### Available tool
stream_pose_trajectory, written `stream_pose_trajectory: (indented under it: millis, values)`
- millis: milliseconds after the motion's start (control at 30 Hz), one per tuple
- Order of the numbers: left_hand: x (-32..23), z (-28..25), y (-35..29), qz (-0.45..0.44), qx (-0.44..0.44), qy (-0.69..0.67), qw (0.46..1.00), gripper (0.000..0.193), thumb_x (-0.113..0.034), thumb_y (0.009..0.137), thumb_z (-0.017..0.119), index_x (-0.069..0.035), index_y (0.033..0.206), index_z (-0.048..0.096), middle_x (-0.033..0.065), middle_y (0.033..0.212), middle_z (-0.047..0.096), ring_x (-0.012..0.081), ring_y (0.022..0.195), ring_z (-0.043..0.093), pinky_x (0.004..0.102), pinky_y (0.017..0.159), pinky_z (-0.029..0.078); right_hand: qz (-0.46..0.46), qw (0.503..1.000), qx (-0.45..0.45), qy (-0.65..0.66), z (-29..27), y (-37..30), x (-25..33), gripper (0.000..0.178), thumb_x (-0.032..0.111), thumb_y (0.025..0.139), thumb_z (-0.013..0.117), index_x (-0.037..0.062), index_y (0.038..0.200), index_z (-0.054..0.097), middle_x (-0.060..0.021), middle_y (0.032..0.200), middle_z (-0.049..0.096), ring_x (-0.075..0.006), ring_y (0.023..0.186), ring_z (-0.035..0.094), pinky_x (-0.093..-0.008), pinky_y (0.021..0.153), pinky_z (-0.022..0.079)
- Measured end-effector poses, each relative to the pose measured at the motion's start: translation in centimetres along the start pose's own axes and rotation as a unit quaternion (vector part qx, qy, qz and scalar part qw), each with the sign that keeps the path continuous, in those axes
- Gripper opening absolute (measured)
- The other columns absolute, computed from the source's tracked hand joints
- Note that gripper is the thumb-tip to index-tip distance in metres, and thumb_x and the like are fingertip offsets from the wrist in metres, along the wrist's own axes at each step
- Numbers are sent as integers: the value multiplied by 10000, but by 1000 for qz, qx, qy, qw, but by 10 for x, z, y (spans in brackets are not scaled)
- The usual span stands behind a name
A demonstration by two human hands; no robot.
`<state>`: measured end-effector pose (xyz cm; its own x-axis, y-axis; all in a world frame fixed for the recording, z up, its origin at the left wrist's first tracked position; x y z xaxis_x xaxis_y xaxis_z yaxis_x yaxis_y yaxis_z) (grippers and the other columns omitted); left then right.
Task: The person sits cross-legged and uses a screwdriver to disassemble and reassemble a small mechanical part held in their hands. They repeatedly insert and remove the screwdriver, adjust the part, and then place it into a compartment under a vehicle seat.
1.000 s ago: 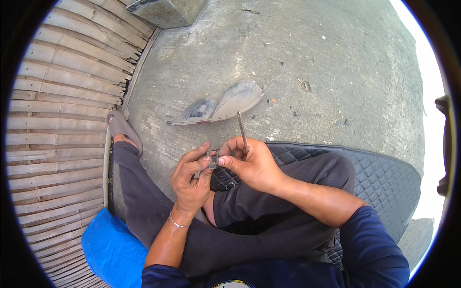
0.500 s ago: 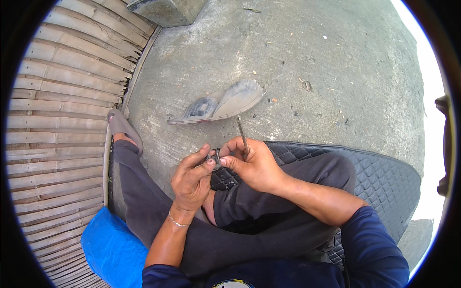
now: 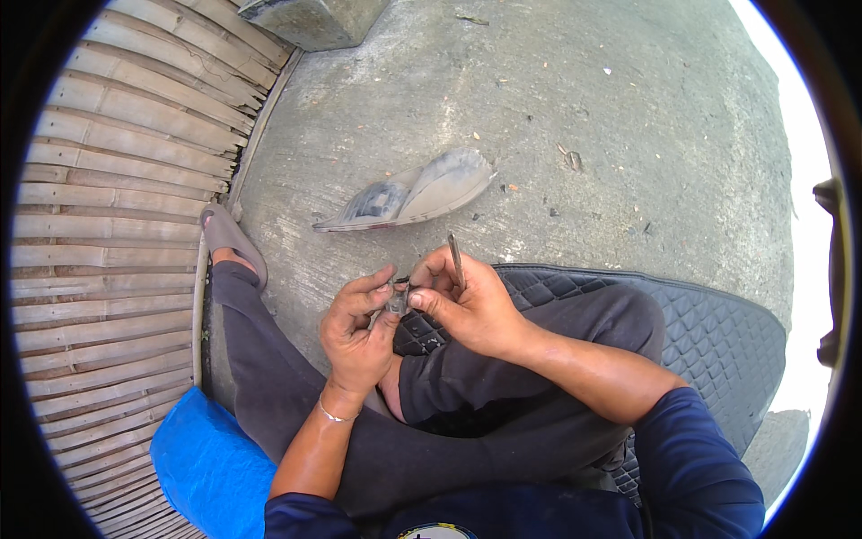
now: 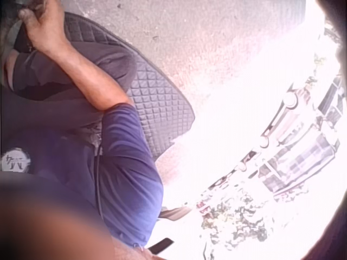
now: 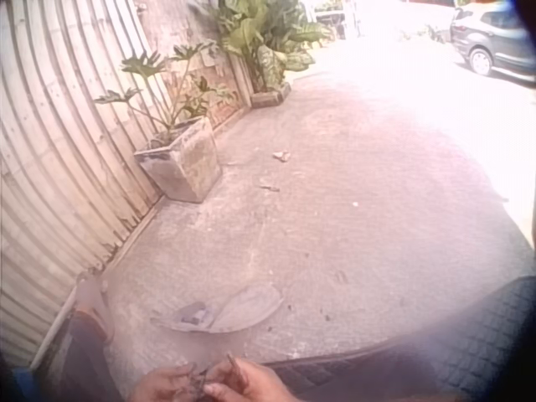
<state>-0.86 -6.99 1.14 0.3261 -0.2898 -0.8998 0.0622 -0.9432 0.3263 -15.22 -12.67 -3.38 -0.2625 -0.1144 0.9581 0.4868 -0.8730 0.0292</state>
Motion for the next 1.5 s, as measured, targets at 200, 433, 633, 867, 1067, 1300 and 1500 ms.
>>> stream_pose_trajectory:
  millis: [200, 433, 633, 867, 1067, 1300, 1500]
  values:
    - [6, 1, 0, -34, -6, -76, 996, 263, 34, 908, 738, -21, 1117, 587, 234, 1311, 625, 245, 1120, 699, 320, 908, 610, -56, 995, 7, -80, -5, 3, 20, 165, 106, 906, 774, 34, 1012, 669, -34, 874, 591, -93, 629, 514, -270, 554, 427]
    - [8, 2, 0, -55, 6, -94, 994, 261, 68, 907, 723, -4, 1111, 577, 241, 1325, 607, 230, 1130, 688, 318, 925, 608, -69, 991, 15, -117, -6, 5, 23, 174, 114, 899, 774, 27, 1011, 672, -65, 893, 609, -168, 697, 582, -322, 579, 463]
    - [7, 2, 0, -64, 4, -97, 993, 263, 45, 910, 731, -7, 1119, 580, 241, 1316, 602, 228, 1138, 681, 327, 943, 602, -115, 982, 3, -147, -6, 3, 26, 203, 127, 883, 782, 22, 1022, 678, -113, 896, 609, -277, 754, 615, -376, 636, 485]
    - [5, 2, 2, -59, 6, -95, 994, 261, 34, 912, 732, -7, 1115, 575, 241, 1312, 600, 229, 1136, 681, 337, 940, 613, -100, 985, 4, -140, -6, 2, 25, 200, 123, 885, 778, 24, 1031, 685, -119, 903, 619, -298, 792, 627, -387, 681, 500]
    - [4, 3, 1, -54, 8, -89, 995, 263, 42, 909, 732, -2, 1113, 573, 235, 1306, 605, 229, 1115, 690, 327, 909, 630, -109, 983, 14, -148, -4, 3, 26, 211, 121, 894, 761, 28, 1066, 682, -132, 926, 636, -338, 866, 653, -415, 733, 513]
    - [4, 6, -1, -74, -2, -119, 990, 304, 88, 886, 733, -15, 1125, 575, 173, 1208, 627, 200, 1054, 693, 306, 881, 626, -117, 974, 86, -175, 3, 7, 25, 222, 123, 941, 694, 36, 1129, 616, -146, 1000, 629, -378, 932, 642, -433, 781, 510]
    - [8, 8, -3, -102, -8, -168, 980, 323, 78, 881, 747, -15, 1134, 567, 153, 1183, 640, 187, 1050, 691, 297, 877, 619, -81, 982, 129, -111, 9, 5, 11, 172, 125, 996, 649, 30, 1112, 565, -126, 986, 603, -301, 912, 619, -405, 801, 501]
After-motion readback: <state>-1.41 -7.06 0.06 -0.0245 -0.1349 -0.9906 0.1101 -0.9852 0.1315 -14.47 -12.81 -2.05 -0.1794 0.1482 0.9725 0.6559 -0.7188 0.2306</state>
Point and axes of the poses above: each hand's wrist, its own y-axis towards the middle knuckle, its own z-axis out of the palm, x = y × z, the point moved 9 cm from there along y, towards the middle knuckle
